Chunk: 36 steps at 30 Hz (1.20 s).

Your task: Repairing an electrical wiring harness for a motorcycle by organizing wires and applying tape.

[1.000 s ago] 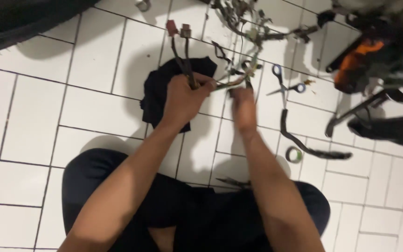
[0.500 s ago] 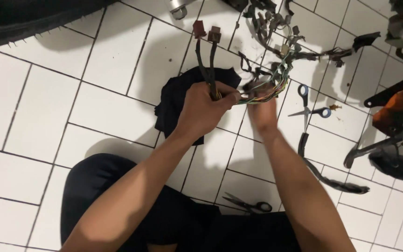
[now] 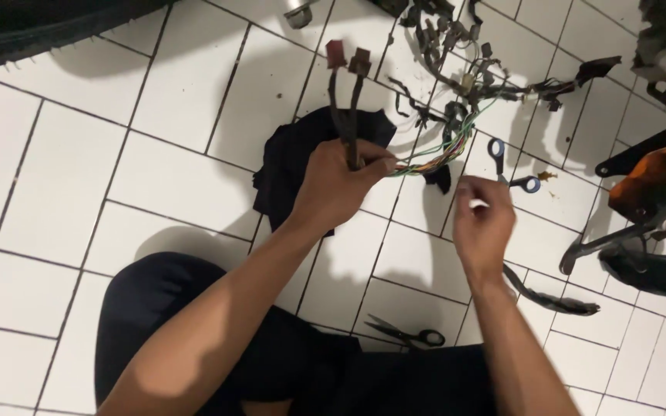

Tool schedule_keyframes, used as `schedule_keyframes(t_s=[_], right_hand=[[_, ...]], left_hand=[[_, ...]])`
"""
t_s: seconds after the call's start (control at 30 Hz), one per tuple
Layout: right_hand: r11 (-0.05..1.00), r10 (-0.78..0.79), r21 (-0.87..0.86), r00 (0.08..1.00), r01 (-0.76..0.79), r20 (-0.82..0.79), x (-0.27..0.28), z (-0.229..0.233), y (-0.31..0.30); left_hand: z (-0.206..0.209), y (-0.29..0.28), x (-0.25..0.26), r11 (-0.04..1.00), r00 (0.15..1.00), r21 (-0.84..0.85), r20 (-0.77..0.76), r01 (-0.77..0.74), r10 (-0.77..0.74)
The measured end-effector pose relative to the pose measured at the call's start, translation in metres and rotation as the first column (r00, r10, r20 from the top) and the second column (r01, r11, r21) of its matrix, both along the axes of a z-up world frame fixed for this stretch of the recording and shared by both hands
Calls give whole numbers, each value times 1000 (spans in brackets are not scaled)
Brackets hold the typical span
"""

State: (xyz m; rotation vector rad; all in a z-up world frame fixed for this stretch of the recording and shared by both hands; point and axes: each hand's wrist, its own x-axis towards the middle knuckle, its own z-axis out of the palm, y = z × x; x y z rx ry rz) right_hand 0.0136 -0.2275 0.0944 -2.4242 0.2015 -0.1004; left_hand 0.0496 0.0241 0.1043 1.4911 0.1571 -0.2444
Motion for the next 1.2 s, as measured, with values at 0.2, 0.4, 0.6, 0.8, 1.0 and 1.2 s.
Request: schedule_keyframes(t_s=[0.2,0.4,0.6,0.8,1.0,1.2], right_hand=[[559,-165,688,875,464,-455,16,44,57],[360,17,849,907,387,-421,28,24,38],[319,-70,894,948,315,-309,34,45,26],[384,-85,915,991,126,-101,34,61,7],[404,-134,912,991,70,-16,36,78,-5],[397,-161,915,987,72,-8,37,84,-5]], left_hand=[[-2,1,-1,998,999,46,8,39,-40],[20,5,3,984,988,114,-97,134,-123],[11,0,1,965,985,200,19,167,-174],[19,3,4,972,983,154,-53,179,-173],[22,3,3,974,976,92,-79,208,-201],[23,4,7,963,968,130,-117,235,-221]])
